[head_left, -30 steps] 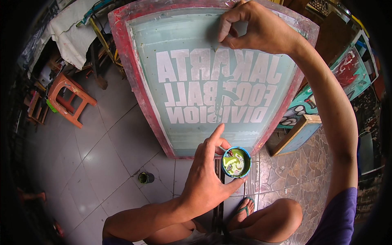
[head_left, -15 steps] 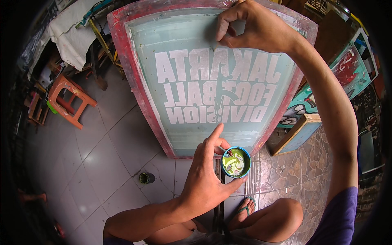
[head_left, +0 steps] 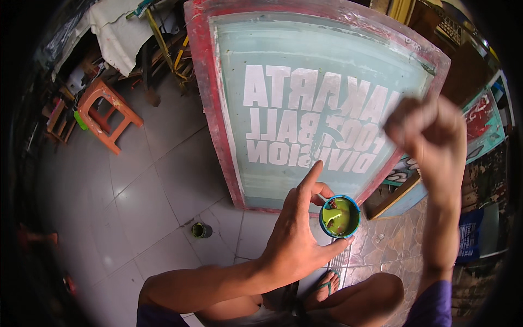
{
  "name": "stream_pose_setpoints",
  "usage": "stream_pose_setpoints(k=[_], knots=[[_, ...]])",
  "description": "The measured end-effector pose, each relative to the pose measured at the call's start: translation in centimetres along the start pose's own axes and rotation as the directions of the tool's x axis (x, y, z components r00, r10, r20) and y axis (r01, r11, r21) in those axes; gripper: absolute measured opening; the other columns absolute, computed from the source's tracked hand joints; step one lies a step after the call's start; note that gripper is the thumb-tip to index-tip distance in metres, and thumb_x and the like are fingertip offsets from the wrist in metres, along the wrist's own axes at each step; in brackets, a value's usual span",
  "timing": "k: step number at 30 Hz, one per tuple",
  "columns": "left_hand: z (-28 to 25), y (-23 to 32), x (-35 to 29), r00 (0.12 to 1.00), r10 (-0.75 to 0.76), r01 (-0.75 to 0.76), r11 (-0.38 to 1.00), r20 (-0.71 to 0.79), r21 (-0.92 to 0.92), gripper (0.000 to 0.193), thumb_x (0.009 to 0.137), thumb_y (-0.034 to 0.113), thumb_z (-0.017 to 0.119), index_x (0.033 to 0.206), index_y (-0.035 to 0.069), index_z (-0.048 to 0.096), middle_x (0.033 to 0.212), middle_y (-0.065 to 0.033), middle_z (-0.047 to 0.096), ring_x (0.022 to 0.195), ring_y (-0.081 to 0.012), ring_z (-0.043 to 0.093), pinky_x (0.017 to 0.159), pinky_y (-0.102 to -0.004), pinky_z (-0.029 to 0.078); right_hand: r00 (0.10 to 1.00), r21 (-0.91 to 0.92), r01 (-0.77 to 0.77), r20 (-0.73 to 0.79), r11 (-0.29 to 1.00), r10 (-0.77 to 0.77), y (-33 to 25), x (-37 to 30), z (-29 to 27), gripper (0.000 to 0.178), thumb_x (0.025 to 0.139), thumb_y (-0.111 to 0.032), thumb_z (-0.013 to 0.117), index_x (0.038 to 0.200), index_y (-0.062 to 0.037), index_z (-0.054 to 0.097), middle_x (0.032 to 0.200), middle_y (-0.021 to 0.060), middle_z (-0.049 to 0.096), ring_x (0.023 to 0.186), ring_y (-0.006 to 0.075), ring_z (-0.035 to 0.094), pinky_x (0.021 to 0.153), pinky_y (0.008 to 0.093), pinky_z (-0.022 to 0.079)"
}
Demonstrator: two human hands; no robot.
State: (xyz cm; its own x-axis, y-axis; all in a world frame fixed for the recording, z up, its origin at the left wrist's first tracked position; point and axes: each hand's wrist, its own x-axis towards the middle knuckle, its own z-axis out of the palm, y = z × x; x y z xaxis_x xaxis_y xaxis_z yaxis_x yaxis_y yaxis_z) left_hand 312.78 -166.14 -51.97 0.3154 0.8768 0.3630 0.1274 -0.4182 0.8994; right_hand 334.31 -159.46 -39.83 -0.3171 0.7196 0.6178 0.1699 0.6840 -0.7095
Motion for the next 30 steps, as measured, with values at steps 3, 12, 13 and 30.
stream_pose_setpoints(k=[3,12,13,30], knots=[[0.1,0.0,0.4,0.998,0.031,-0.033,0.999,-0.056,-0.032,0.117,0.071,0.01,0.093,0.163,0.002,0.022,0.117,-0.0116,0.061,0.114,-0.0231,0.06,0.106,-0.0425,0.045,0.975,0.102,-0.176,-0.119,0.979,0.188,-1.5,-6.2,2.4,0.017,0.081,0.001,0.085,0.085,-0.0012,0.069,0.092,0.0157,0.075,0.09,0.0186,0.072,0.078,0.0321,0.056],[-0.2,-0.7,1.0,0.991,0.061,-0.061,0.998,-0.121,0.004,0.112,0.072,0.005,0.093,0.161,0.001,0.026,0.124,-0.0111,0.057,0.118,-0.023,0.06,0.11,-0.0424,0.045,0.893,-0.051,-0.397,-0.254,0.916,0.372,-1.1,-8.3,4.3,0.012,0.084,0.01,0.078,0.09,0.0009,0.075,0.095,0.011,0.078,0.088,0.0156,0.072,0.082,0.0296,0.054],[-0.2,-0.6,1.0,0.991,0.069,-0.067,0.997,-0.115,0.027,0.112,0.072,0.005,0.093,0.161,0.001,0.026,0.124,-0.011,0.057,0.118,-0.0231,0.06,0.11,-0.0427,0.045,0.932,-0.118,-0.315,-0.226,0.942,0.284,-0.3,-8.7,4.3,0.013,0.082,0.008,0.079,0.091,-0.0002,0.078,0.093,0.0092,0.079,0.087,0.015,0.071,0.081,0.0294,0.053],[-0.5,-0.5,0.4,0.989,0.087,-0.073,0.991,-0.122,0.111,0.114,0.071,0.004,0.093,0.162,0.003,0.024,0.122,-0.0102,0.056,0.119,-0.0224,0.058,0.11,-0.0419,0.045,0.983,-0.198,-0.141,-0.14,0.97,0.115,-1.5,-6.8,3.8,0.012,0.081,0.007,0.079,0.09,-0.0009,0.076,0.09,0.0099,0.079,0.09,0.0184,0.074,0.085,0.0329,0.055]])
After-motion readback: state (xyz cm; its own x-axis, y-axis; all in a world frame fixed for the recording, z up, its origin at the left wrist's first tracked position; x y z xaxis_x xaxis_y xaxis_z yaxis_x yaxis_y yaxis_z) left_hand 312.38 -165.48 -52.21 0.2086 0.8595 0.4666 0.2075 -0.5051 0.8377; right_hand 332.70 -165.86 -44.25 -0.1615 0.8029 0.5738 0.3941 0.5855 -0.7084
